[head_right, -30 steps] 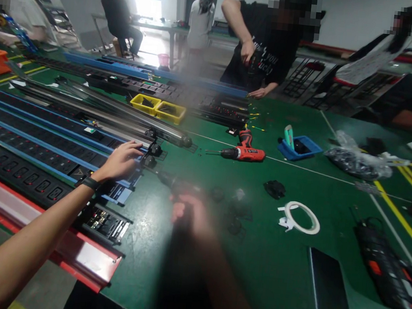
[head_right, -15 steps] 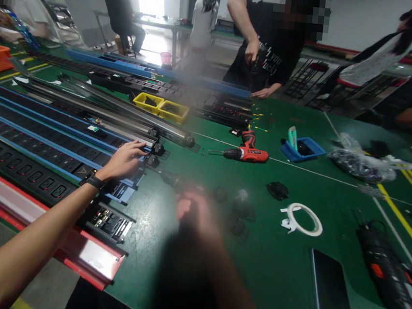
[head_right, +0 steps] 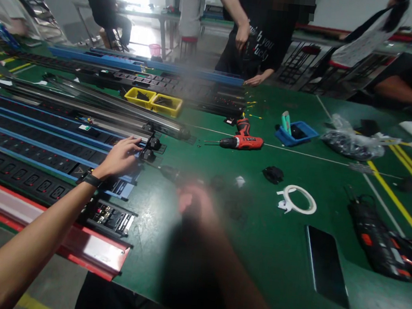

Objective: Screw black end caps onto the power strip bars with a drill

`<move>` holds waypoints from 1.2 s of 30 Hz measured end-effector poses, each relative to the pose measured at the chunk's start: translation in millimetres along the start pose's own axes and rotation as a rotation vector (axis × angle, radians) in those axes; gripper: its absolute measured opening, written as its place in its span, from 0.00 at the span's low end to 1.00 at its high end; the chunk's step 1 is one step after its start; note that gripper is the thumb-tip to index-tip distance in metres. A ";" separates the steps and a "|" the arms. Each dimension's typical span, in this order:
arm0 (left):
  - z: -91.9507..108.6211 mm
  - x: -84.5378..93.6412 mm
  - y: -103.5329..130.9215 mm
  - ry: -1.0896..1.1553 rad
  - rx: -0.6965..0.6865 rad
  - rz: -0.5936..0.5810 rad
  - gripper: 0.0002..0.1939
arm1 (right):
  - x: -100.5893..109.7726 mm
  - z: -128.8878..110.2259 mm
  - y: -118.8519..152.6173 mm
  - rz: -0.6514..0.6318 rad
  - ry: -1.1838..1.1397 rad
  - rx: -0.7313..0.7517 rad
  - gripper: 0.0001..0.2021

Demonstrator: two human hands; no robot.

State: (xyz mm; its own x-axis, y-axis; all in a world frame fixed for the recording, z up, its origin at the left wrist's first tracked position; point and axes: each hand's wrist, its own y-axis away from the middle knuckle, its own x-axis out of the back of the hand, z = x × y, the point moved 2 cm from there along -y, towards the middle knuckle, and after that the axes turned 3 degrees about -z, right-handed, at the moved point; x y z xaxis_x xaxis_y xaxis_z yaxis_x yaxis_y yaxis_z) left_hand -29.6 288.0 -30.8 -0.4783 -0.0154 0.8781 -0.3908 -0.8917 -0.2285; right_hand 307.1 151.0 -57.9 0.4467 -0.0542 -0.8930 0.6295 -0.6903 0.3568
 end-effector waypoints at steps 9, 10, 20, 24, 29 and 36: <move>28.7 7.1 5.4 -0.138 -0.034 0.044 0.24 | 8.8 -10.5 42.2 0.149 -0.064 -0.049 0.15; 35.6 9.1 5.6 -0.164 -0.060 0.043 0.24 | 8.6 -11.6 44.2 0.151 -0.034 -0.047 0.15; 98.2 16.4 -15.5 -0.216 -0.455 -0.294 0.17 | 3.6 -10.9 71.4 0.006 0.089 -0.031 0.15; 107.6 -1.4 -15.8 -0.159 -0.459 -0.283 0.19 | 2.1 -7.0 110.0 0.042 0.197 0.015 0.14; 156.2 -51.9 -16.9 -0.001 -0.448 -0.268 0.20 | 4.0 -3.7 171.0 0.230 0.298 0.116 0.13; 116.7 -9.0 -16.0 -0.161 -0.213 -0.029 0.24 | 4.5 -11.7 181.2 0.186 0.295 0.135 0.15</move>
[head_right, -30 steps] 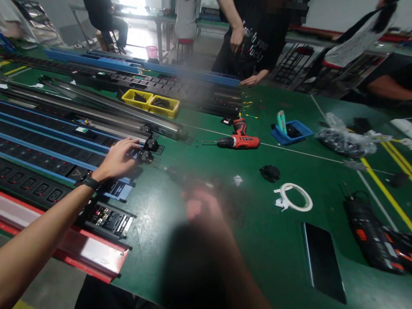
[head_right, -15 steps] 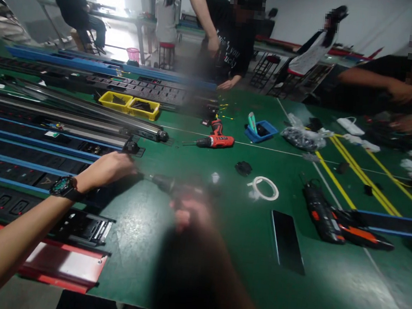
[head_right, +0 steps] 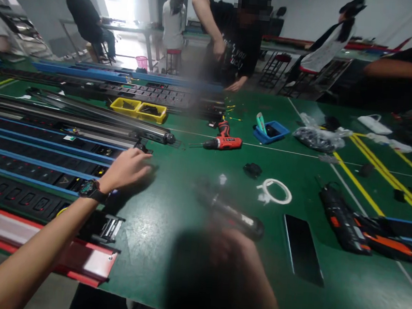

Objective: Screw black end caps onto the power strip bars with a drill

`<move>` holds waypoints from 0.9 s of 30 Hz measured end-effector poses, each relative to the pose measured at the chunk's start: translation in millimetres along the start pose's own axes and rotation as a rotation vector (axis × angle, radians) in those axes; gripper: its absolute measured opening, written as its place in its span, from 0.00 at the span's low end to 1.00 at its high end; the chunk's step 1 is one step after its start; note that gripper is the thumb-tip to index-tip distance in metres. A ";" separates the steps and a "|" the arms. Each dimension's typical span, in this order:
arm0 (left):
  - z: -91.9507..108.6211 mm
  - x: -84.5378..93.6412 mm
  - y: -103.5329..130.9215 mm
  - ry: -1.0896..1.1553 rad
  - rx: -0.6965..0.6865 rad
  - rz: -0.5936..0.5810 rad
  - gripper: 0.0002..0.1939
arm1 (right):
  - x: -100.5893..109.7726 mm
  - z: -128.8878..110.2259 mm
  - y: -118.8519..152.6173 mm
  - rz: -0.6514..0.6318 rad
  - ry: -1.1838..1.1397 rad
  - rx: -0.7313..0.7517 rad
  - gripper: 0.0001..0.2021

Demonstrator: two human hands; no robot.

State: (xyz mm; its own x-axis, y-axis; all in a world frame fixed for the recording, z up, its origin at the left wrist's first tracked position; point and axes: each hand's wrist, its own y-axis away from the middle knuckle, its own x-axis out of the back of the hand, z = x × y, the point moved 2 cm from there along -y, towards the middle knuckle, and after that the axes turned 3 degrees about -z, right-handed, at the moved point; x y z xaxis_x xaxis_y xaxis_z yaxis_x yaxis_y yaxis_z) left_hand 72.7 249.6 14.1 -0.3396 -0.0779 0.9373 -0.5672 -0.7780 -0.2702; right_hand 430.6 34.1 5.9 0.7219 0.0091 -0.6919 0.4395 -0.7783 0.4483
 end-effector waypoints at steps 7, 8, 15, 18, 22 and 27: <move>-86.5 24.1 41.1 -0.057 0.274 -0.002 0.20 | -33.1 0.6 -105.9 -0.079 -0.034 0.002 0.15; -87.0 19.4 41.8 -0.067 0.272 -0.006 0.20 | -37.7 -0.9 -123.7 -0.061 -0.017 0.015 0.14; -83.7 2.3 49.3 -0.050 0.254 0.002 0.15 | -42.6 -11.8 -199.9 -0.015 0.032 0.019 0.13; -84.2 3.6 54.9 -0.017 0.261 0.017 0.14 | -36.1 -10.9 -202.3 -0.045 0.014 -0.019 0.13; -80.7 3.2 55.5 -0.027 0.273 0.054 0.13 | -32.1 -7.8 -199.1 -0.074 -0.031 -0.067 0.14; -77.0 1.8 53.7 -0.052 0.277 0.082 0.12 | -35.3 -1.9 -203.6 -0.075 -0.044 -0.057 0.14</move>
State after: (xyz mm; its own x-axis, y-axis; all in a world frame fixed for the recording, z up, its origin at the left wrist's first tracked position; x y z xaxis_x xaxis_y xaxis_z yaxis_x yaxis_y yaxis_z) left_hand -16.2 255.7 -15.6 -0.3329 -0.1737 0.9269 -0.3104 -0.9079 -0.2816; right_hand 316.6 193.5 -59.9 0.6619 0.0376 -0.7487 0.5225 -0.7392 0.4248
